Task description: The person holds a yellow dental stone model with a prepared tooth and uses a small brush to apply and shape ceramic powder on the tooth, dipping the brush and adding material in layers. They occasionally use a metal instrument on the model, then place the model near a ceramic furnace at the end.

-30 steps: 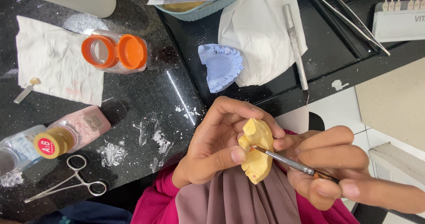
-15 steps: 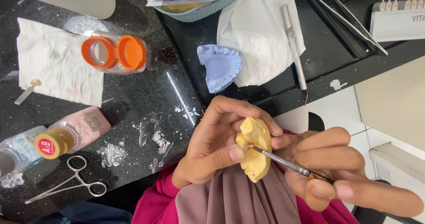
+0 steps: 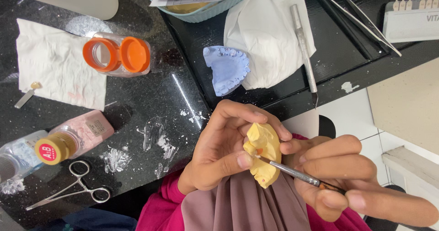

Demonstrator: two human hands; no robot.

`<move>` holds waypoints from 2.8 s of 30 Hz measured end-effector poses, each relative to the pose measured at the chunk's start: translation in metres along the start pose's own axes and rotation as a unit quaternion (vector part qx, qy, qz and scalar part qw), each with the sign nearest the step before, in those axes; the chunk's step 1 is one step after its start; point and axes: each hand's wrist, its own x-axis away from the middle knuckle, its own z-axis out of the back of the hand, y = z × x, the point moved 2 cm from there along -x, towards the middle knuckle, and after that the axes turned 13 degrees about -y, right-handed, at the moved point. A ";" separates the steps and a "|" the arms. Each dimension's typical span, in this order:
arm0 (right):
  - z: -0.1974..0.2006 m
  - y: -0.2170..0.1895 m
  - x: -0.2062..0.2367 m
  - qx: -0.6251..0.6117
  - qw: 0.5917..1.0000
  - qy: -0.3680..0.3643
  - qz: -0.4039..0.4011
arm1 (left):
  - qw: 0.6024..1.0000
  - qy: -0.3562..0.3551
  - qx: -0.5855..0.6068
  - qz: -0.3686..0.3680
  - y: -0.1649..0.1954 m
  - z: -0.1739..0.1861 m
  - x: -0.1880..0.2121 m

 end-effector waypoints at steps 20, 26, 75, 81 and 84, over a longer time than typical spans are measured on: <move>0.006 -0.005 0.005 -0.008 1.000 -0.018 -0.009 | 1.000 -0.006 -0.015 -0.009 0.000 0.001 -0.001; 0.005 0.000 0.010 0.013 1.000 0.008 -0.012 | 1.000 -0.007 -0.018 -0.012 -0.001 0.002 0.000; -0.003 0.018 -0.046 0.106 0.976 -0.190 0.008 | 0.991 0.074 -0.030 -0.112 -0.008 0.005 -0.002; 0.011 0.030 -0.040 -0.052 0.984 -0.156 -0.064 | 0.993 0.083 -0.040 -0.080 -0.004 0.002 -0.005; 0.011 0.028 -0.031 -0.049 0.982 -0.092 -0.156 | 0.994 0.081 -0.051 -0.059 0.000 0.001 -0.007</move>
